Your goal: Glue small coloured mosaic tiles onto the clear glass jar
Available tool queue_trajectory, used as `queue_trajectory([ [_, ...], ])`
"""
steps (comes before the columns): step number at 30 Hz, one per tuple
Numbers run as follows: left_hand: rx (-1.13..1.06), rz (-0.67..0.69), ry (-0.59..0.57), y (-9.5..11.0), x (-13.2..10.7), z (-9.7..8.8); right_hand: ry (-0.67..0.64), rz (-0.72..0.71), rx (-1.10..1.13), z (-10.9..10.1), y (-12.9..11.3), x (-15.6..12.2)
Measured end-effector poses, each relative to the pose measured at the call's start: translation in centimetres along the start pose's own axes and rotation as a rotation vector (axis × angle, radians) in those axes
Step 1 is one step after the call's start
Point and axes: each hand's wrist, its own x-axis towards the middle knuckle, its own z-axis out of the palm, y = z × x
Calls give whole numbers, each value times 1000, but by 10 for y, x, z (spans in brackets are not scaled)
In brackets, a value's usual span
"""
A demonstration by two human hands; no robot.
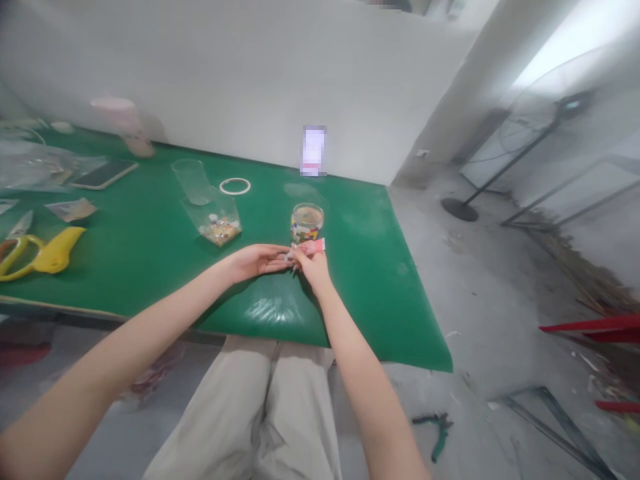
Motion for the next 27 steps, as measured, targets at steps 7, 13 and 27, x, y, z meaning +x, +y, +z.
queue_trajectory([
  [7,1,-12,-6,-2,0,-1,-27,-3,-20,0,-2,0],
  [13,11,2,19,-2,0,1,-37,-25,-43,0,0,-1],
  [27,-14,-44,19,-1,4,-2,-74,-175,-204,-4,3,-1],
])
